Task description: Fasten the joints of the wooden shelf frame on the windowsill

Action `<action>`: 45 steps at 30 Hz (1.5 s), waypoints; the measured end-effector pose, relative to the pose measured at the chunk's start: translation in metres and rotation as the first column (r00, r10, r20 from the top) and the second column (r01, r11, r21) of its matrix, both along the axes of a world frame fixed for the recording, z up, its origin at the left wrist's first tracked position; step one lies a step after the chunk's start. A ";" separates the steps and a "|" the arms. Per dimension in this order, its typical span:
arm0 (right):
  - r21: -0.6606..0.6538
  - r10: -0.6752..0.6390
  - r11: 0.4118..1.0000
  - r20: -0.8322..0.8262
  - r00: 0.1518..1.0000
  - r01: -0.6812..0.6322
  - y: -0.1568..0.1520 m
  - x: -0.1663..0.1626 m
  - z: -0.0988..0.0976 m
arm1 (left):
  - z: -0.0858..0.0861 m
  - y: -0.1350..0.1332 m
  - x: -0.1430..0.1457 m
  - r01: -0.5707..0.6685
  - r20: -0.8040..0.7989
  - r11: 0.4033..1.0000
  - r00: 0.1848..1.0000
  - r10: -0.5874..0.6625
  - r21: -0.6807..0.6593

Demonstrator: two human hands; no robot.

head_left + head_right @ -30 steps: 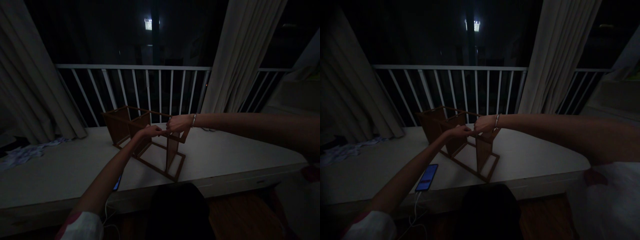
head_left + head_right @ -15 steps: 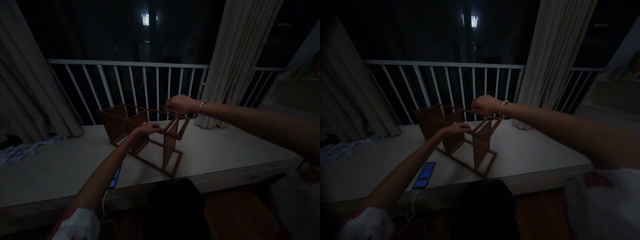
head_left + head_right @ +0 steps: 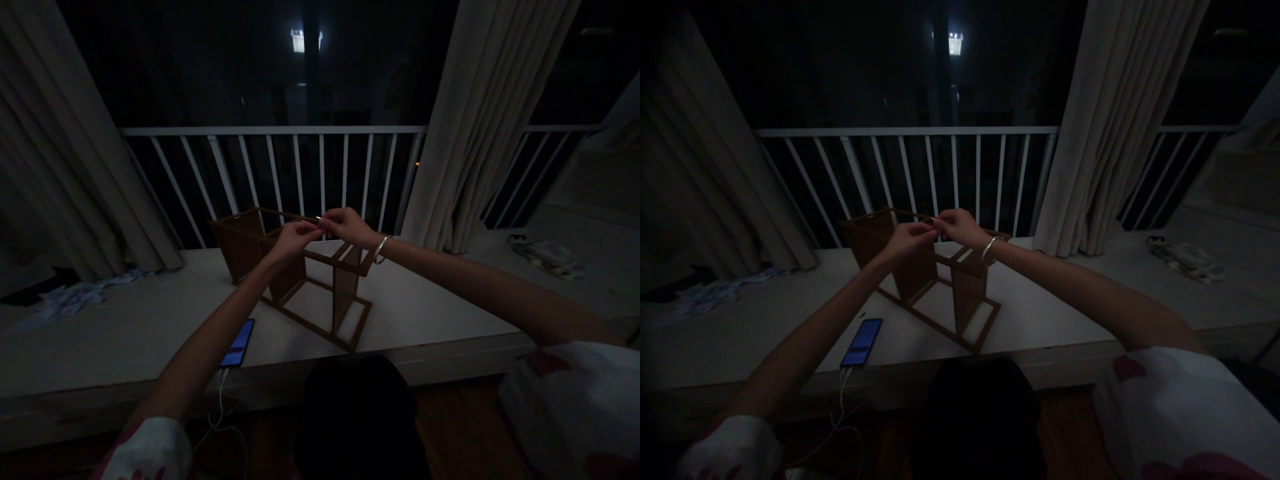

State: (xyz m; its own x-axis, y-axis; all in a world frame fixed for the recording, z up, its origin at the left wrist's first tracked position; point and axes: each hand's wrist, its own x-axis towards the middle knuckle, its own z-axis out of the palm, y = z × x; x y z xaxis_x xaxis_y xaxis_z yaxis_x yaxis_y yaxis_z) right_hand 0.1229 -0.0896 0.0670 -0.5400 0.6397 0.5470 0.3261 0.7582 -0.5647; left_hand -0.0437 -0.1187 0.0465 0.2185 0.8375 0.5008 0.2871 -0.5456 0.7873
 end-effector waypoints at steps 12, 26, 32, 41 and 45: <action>-0.098 -0.052 0.991 0.313 0.948 0.086 0.010 0.016 -0.043 | -0.058 0.005 -0.093 -0.466 -0.247 0.867 0.832 0.497 0.174; 0.181 -0.273 0.959 0.397 0.876 0.217 0.013 0.048 -0.065 | -0.238 -0.072 -0.263 -0.843 -0.717 0.530 0.426 0.552 -0.092; 0.162 -0.299 0.953 0.376 0.877 0.256 0.015 0.049 -0.066 | -0.284 -0.073 -0.267 -0.830 -0.718 0.529 0.477 0.507 -0.178; 0.130 -0.328 0.944 0.341 0.881 0.302 0.015 0.047 -0.068 | -0.331 -0.062 -0.285 -0.857 -0.671 0.485 0.465 0.577 -0.176; 0.123 -0.329 0.944 0.341 0.881 0.305 0.015 0.046 -0.068 | -0.347 -0.058 -0.292 -0.878 -0.622 0.452 0.444 0.645 -0.159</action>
State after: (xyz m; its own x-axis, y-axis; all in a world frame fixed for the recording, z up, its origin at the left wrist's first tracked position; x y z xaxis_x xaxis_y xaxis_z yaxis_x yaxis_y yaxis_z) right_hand 0.1693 -0.0750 -0.0012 -0.4787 0.7793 0.4043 0.7228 0.6112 -0.3223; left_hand -0.3359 -0.1763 -0.3001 -0.5489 0.8279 0.1155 0.7471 0.4240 0.5119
